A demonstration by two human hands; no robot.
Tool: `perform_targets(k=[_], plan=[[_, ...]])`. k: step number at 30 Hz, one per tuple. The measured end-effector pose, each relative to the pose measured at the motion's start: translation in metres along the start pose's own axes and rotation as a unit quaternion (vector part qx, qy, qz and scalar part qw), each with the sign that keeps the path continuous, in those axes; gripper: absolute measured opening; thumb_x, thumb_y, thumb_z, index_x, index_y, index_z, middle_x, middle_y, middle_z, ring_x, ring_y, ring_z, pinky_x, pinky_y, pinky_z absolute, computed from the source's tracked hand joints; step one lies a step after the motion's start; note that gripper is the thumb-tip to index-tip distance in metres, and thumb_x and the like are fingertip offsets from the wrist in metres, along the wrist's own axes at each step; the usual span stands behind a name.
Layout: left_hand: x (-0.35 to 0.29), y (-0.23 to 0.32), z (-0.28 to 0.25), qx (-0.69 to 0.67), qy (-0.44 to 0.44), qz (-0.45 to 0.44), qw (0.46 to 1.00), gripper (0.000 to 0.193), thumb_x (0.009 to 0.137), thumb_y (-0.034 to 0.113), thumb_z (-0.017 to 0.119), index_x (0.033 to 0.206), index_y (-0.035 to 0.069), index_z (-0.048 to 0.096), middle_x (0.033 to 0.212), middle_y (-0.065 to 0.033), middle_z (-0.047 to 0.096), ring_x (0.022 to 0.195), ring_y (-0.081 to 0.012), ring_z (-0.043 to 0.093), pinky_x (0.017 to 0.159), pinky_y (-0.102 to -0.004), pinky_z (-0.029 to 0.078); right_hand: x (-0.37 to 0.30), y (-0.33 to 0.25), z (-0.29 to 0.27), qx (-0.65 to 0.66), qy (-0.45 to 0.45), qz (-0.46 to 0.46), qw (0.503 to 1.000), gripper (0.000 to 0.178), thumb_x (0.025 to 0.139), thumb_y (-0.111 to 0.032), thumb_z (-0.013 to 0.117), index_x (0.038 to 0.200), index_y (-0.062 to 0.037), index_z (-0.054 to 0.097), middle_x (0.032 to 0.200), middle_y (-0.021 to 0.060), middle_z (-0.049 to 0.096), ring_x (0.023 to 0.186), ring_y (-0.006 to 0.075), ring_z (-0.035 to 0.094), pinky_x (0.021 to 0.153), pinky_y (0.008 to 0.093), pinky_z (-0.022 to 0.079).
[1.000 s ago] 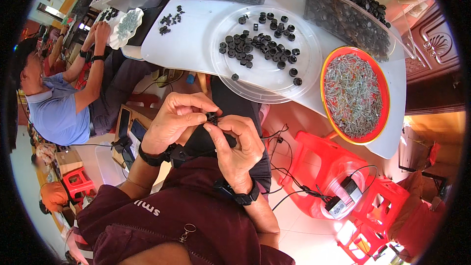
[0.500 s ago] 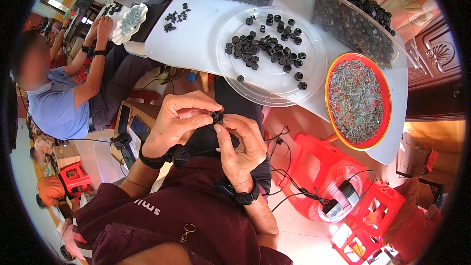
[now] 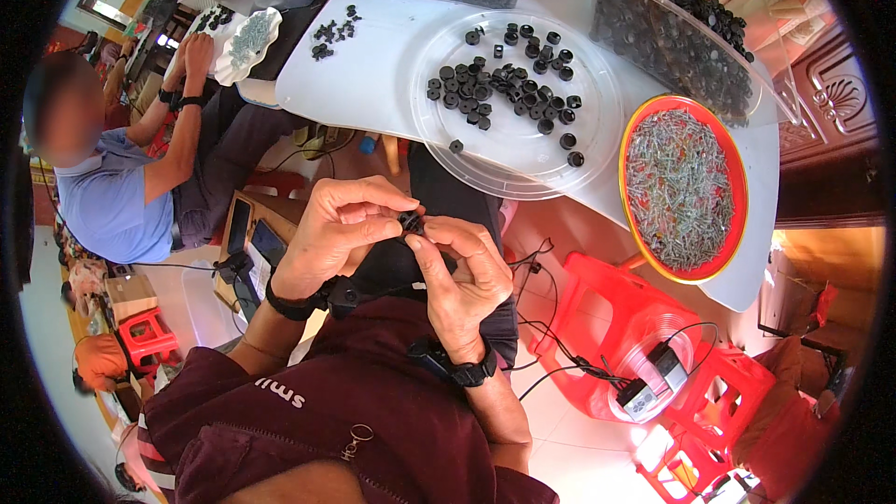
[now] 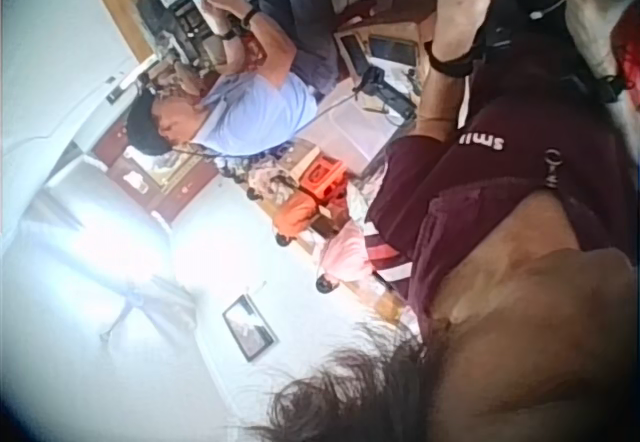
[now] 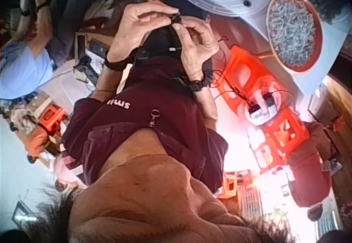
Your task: Assembling small black plastic industrial components by hand.
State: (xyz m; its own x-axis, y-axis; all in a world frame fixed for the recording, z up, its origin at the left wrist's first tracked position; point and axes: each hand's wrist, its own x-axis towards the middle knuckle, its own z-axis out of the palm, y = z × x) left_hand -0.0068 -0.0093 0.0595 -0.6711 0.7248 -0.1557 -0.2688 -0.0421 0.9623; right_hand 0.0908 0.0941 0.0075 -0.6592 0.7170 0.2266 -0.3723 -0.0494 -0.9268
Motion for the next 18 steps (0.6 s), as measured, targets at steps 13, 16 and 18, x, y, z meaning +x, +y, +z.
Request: perform_targets(k=[13,16,18], plan=[[0.000,-0.010,-0.001,-0.035,-0.004,-0.007,0.999,0.022,0.080,-0.006,0.057,0.100,-0.002,0.064,0.091,-0.0092,0.063,0.051,0.0007,0.047,0.035,-0.0125,0.028,0.000,-0.006,-0.003,-0.086,-0.003,-0.026,0.996,0.019,0.067,0.008,0.072,0.083,0.0016,0.066,0.088,0.0097,0.064,0.078,0.0161,0.061,0.069,0.0254,0.048],[0.001,-0.016,-0.003,-0.065,-0.011,0.008,0.998,0.022,0.080,-0.005,0.057,0.101,-0.002,0.064,0.092,-0.0101,0.063,0.054,-0.0006,0.050,0.037,-0.0124,0.030,-0.001,-0.006,-0.001,-0.076,-0.008,-0.039,0.996,0.018,0.068,0.007,0.071,0.084,0.0018,0.066,0.088,0.0099,0.064,0.079,0.0165,0.061,0.070,0.0262,0.049],[0.001,-0.018,-0.004,-0.069,-0.010,0.017,0.997,0.022,0.080,-0.005,0.058,0.101,-0.002,0.064,0.092,-0.0106,0.063,0.060,-0.0026,0.054,0.040,-0.0121,0.033,-0.001,-0.007,-0.001,-0.086,-0.007,-0.045,0.995,0.018,0.068,0.007,0.071,0.085,0.0017,0.066,0.088,0.0102,0.064,0.079,0.0168,0.061,0.069,0.0263,0.049]])
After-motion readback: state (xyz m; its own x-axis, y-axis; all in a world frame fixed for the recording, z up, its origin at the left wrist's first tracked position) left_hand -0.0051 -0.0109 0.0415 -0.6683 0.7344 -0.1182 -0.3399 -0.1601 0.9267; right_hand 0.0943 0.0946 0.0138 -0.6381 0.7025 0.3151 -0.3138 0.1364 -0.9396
